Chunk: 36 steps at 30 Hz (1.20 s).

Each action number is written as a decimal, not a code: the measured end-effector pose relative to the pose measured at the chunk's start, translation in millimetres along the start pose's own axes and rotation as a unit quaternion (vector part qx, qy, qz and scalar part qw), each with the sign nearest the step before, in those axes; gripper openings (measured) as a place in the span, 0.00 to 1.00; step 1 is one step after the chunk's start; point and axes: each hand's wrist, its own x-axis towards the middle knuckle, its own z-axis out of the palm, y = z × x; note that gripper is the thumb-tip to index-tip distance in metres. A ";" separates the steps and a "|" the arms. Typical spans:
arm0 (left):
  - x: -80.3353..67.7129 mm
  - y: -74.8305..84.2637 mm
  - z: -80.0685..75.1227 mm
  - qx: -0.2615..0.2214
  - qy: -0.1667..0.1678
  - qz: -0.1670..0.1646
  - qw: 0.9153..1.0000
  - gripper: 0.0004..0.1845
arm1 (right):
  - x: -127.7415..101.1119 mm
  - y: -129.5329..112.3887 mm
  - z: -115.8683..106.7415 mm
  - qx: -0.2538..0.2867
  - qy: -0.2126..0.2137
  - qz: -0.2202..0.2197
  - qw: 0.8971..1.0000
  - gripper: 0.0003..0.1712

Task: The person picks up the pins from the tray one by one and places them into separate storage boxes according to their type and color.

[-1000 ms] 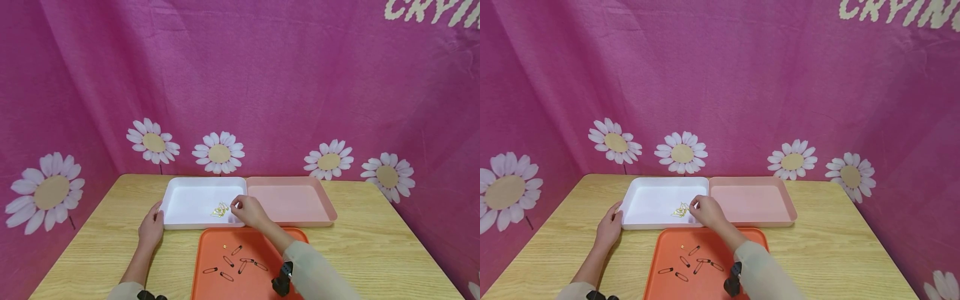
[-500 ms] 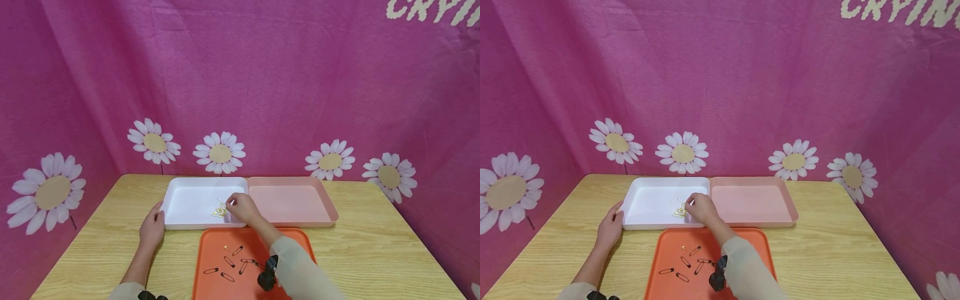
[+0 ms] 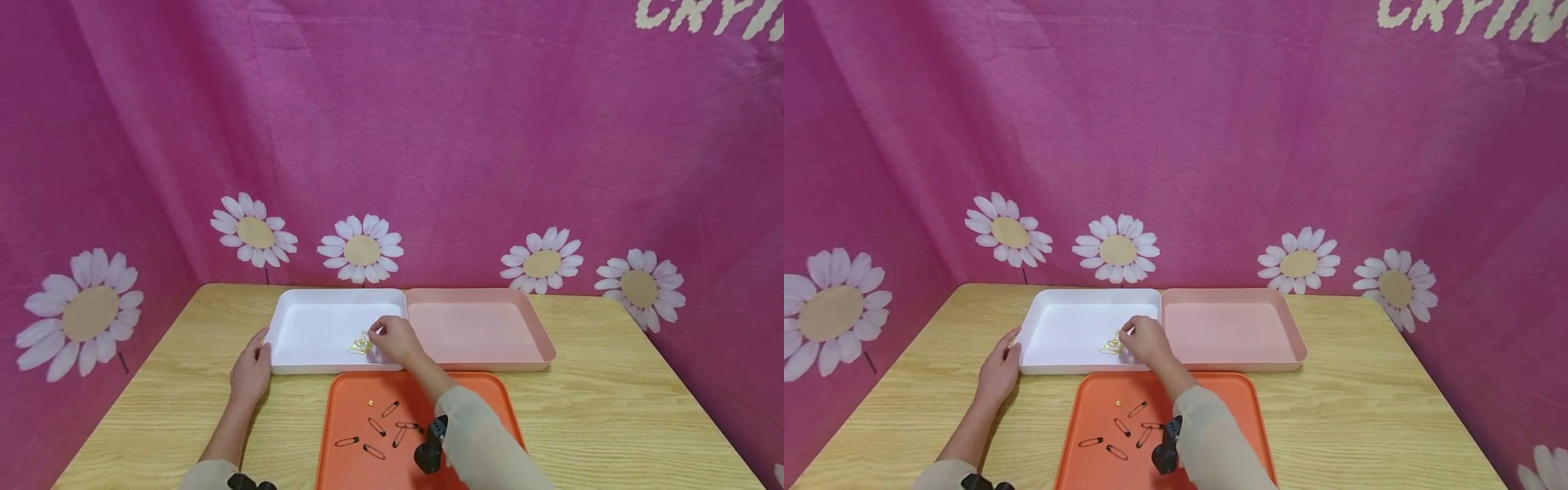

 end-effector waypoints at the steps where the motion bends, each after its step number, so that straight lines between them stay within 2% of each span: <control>1: -0.1 0.2 0.0 0.000 0.000 0.000 1.000 0.26 | 0.0 0.2 0.1 0.000 -0.001 0.000 1.000 0.08; 6: 0.1 0.7 0.0 0.002 0.002 0.004 1.000 0.25 | 0.1 1.1 0.3 0.005 -0.007 0.009 1.000 0.09; 15: 0.9 -0.5 1.3 0.006 0.005 0.009 1.000 0.25 | -5.4 0.7 -5.9 0.010 -0.011 -0.002 1.000 0.10; 24: -0.3 -1.8 0.8 0.003 0.003 0.006 1.000 0.26 | -16.8 -4.0 -16.6 0.017 -0.010 -0.031 0.999 0.09; 36: -1.1 -1.2 1.2 0.002 0.007 0.014 1.000 0.26 | -32.0 -4.3 -24.7 0.023 -0.032 -0.064 0.997 0.07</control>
